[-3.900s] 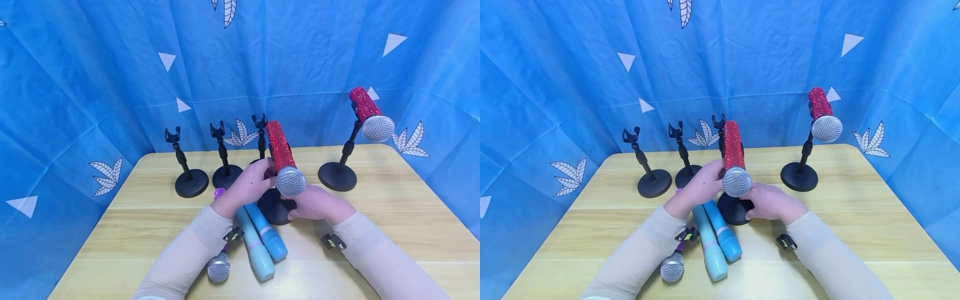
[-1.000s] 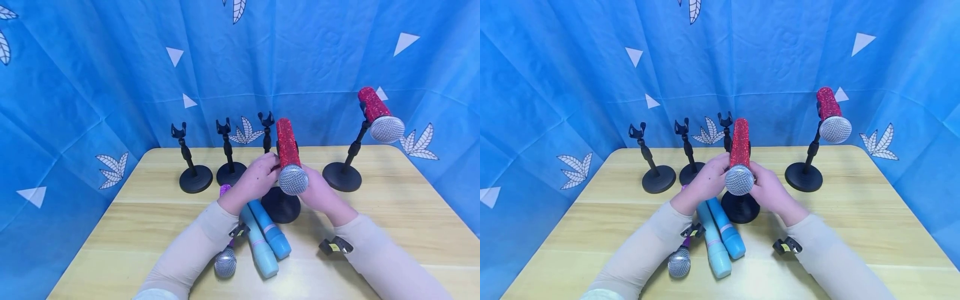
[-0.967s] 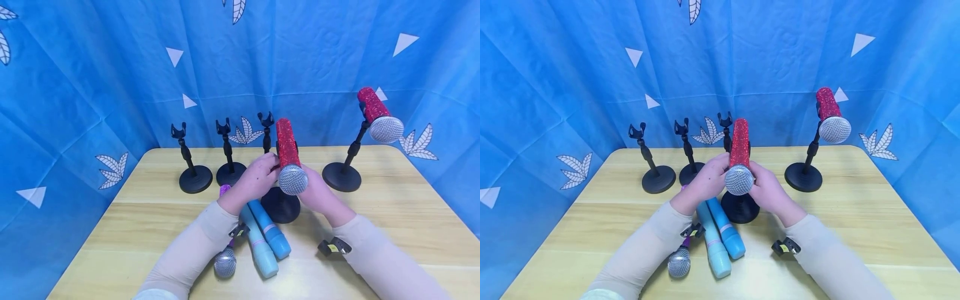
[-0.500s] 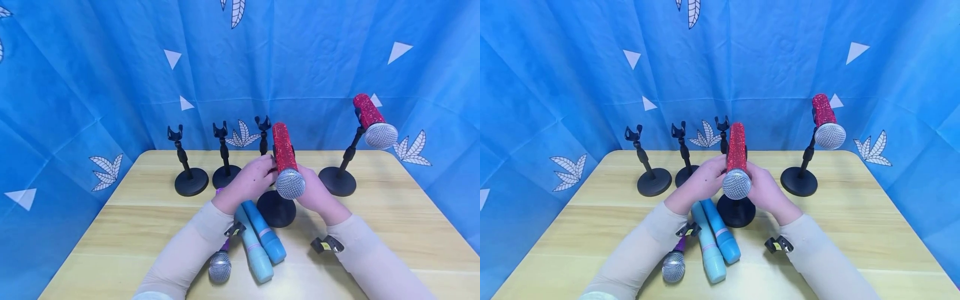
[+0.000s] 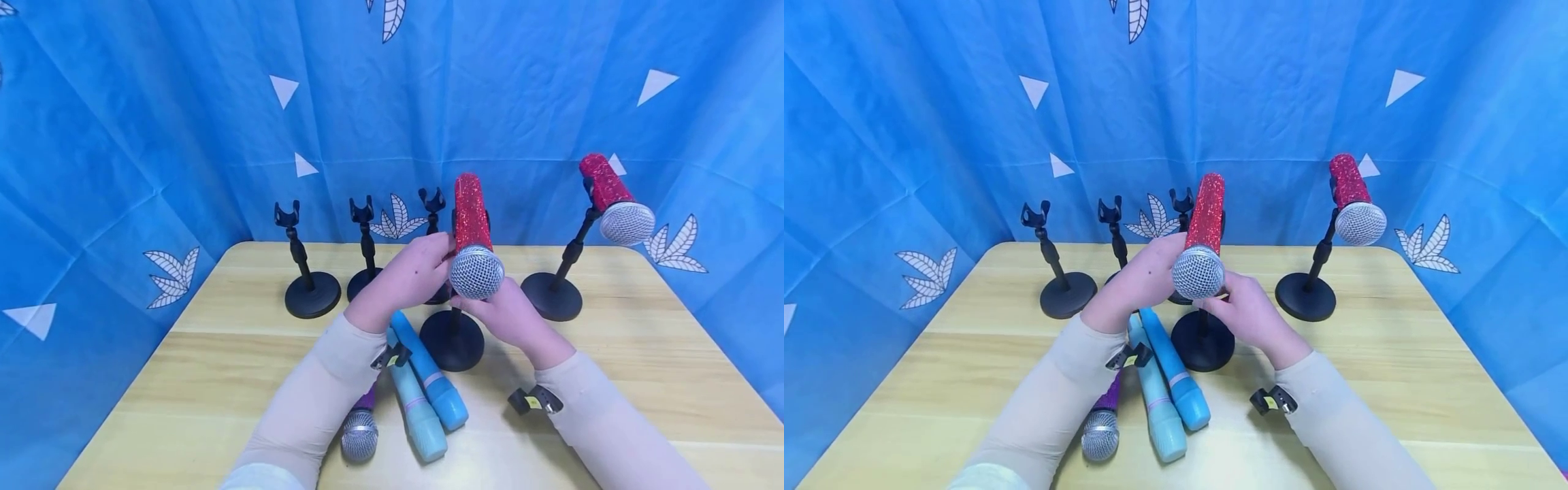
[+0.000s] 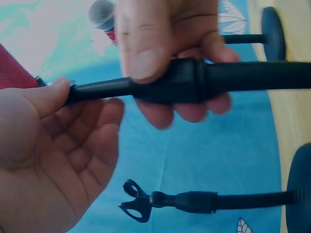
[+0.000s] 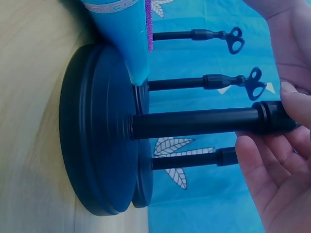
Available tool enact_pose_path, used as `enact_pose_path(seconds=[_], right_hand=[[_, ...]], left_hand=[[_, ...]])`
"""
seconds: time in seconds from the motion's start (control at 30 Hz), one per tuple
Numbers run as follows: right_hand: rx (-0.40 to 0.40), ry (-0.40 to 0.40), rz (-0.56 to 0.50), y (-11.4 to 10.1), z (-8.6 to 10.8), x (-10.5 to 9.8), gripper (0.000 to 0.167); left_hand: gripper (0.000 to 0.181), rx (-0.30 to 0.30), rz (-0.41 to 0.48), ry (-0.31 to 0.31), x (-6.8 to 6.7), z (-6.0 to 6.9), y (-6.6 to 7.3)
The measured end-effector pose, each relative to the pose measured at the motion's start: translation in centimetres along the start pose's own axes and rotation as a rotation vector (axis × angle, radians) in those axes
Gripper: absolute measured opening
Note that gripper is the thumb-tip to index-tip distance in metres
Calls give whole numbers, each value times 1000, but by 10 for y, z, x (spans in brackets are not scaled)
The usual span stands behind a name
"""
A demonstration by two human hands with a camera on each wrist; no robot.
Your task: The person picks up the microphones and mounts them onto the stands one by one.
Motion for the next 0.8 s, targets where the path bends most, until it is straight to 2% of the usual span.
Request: enact_pose_path(seconds=[0.13,0.33,0.47,0.63,0.8], right_hand=[[-28,40,4,0,0,-1,50],[16,73,-59,4,-2,4,74],[8,84,-109,7,-3,11,78],[-72,46,-54,6,0,12,69],[-50,29,-29,3,7,1,45]], left_hand=[[24,-12,-4,-6,1,-1,2],[23,-14,-59,-8,6,-1,2],[21,-14,-72,-1,8,1,2],[21,-18,-95,3,10,2,3],[23,-14,-131,6,9,2,3]])
Point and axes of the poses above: each hand's wrist, its own z-axis away from the middle knuckle, its own x-axis out of the palm, y = z × x, the point moved 4 cm from there along -z, towards the middle knuckle, and after that the axes turned 14 degrees about x, right-handed, at the moved point
